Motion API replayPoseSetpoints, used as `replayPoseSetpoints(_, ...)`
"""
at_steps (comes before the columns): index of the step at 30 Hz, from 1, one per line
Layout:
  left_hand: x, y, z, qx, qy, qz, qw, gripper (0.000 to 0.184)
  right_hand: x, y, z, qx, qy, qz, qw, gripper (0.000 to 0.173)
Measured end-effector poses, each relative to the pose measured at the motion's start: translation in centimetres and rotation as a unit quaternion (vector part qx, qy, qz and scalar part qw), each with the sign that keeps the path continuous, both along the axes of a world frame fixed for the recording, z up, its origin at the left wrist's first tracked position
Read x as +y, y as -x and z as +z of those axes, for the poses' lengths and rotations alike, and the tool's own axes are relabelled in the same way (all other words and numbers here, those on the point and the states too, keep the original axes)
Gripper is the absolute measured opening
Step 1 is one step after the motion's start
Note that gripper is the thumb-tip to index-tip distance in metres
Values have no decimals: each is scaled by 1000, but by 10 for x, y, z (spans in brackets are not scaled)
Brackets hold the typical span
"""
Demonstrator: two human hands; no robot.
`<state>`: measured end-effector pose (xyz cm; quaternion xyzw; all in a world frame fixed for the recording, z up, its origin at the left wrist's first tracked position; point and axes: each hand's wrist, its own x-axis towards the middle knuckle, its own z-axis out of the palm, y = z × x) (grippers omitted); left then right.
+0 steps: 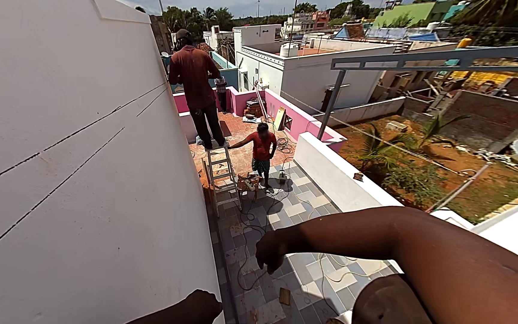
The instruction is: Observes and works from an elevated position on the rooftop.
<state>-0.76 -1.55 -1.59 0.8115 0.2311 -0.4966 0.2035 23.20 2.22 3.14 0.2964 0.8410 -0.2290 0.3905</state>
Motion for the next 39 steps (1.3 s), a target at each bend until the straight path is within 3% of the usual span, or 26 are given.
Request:
replayPoseSetpoints(16,1,0,-3,-3,-2,2,1000,47,1,1,1,-2,-2,-3,1000,35)
replayPoseSetpoints(23,-4,-12,32,21,-9,-16,1000,50,1,0,1,6,-3,-5,1000,35)
replayPoseSetpoints(31,2,4,-9,-17,-5,2,1000,46,2,0,-2,-4,-3,9,1000,35)
replayPoseSetpoints(39,-1,-3,2,-8,0,10,1000,45,0,-6,-2,10,-2,-4,1000,35)
